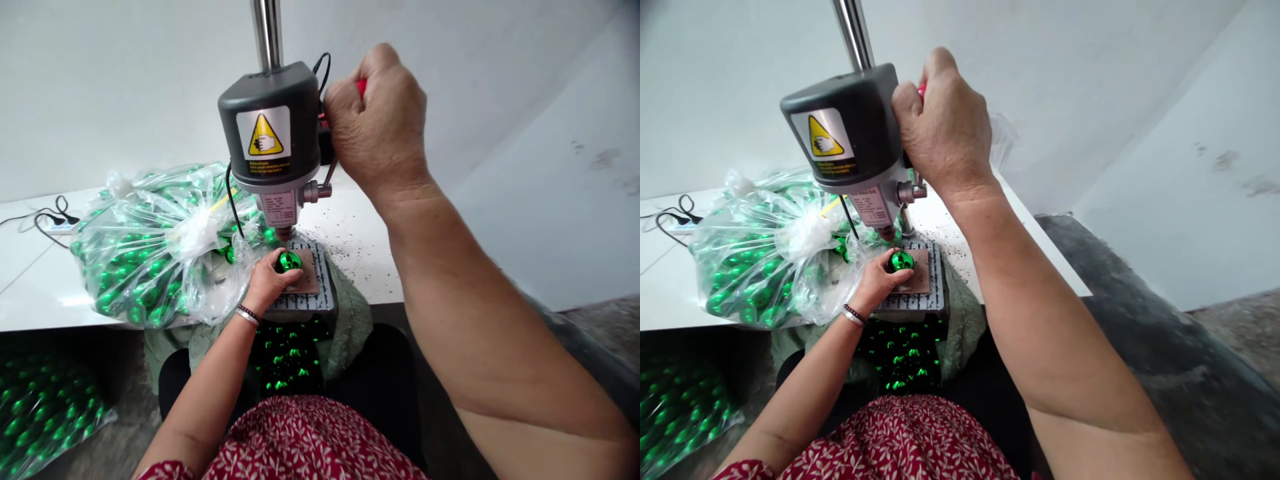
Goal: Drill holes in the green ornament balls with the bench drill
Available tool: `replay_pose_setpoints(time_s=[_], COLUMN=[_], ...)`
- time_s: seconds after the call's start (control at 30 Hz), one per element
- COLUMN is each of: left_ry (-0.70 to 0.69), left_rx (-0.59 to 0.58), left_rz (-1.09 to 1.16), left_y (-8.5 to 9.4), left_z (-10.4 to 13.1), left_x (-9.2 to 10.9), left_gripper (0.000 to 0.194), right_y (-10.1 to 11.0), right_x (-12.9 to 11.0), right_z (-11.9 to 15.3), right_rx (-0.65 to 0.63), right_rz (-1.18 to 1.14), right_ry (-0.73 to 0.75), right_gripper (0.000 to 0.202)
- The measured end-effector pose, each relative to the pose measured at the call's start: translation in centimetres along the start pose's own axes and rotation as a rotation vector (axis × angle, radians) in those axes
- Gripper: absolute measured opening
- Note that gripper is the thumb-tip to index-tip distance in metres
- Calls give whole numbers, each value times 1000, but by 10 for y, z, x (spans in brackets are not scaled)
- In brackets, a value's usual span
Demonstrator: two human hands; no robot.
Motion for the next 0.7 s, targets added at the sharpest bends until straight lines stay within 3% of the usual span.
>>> replay_pose_setpoints(time_s=[0.2, 0.4, 0.7], left_ry=[17, -2, -21], left_rx=[25, 22, 17], left_rz=[34, -7, -30], left_y=[1, -2, -1], left_z=[3, 3, 4], left_x=[2, -2, -1], left_gripper=[49, 49, 48], right_y=[6, 15, 21], right_x=[0, 9, 22], right_z=[14, 47, 79], right_rx=[52, 198, 284], right_rz=[-41, -138, -13], right_ry=[17, 179, 243], right_gripper=[19, 18, 14])
Point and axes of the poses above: each hand's wrist, its own z-axis away from the middle knuckle, its own y-axis out of the back of the hand, x = y × z, the point moved 1 cm from there along -z, towards the middle knuckle, and after that the axes turned 9 degrees about x, right-handed, at the moved point
